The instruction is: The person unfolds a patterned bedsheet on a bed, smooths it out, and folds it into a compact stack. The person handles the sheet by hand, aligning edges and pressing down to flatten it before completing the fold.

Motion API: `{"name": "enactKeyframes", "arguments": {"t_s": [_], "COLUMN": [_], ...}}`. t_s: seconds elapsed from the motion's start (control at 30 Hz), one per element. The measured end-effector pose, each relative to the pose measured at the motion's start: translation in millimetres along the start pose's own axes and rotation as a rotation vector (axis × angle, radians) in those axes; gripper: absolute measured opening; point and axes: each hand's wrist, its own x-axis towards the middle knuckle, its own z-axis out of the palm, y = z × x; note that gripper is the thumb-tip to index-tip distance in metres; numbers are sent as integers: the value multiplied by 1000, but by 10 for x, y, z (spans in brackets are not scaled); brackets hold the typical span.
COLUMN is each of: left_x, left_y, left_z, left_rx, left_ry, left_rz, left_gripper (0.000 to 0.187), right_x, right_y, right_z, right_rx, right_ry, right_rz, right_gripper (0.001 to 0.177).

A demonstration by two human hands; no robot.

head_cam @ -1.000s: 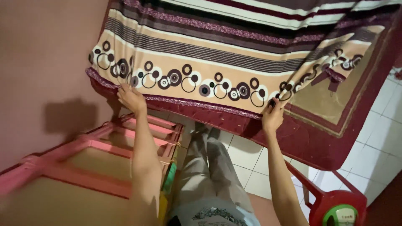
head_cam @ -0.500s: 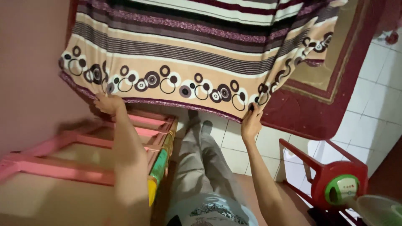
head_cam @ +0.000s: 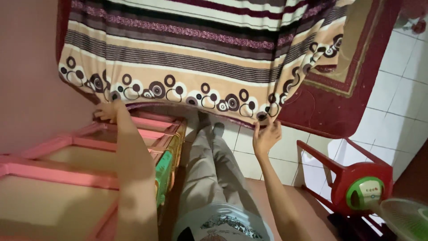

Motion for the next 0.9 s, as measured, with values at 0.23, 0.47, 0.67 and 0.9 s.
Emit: {"name": "enactKeyframes", "arguments": {"t_s": [0.23, 0.47, 0.67, 0.9], "left_x": [-349, -121, -26, 92], "left_y": [341, 520, 647, 705], "left_z": [-198, 88, 76, 93], "left_rx": [-208, -192, -317, -471], "left_ry": [49, 132, 169, 283], "left_rz": [40, 130, 210, 303], "left_gripper": [49, 51, 42, 38], "right_x": [538, 1273, 1772, 2154], "right_y": [-393, -1216, -1845, -2372], "right_z": [-159, -27, 151, 222], "right_rx": [21, 125, 209, 215], "right_ry": [117, -12, -106, -175], "right_rz": [-127, -231, -348, -427], "right_gripper": [46, 39, 36, 33]}}
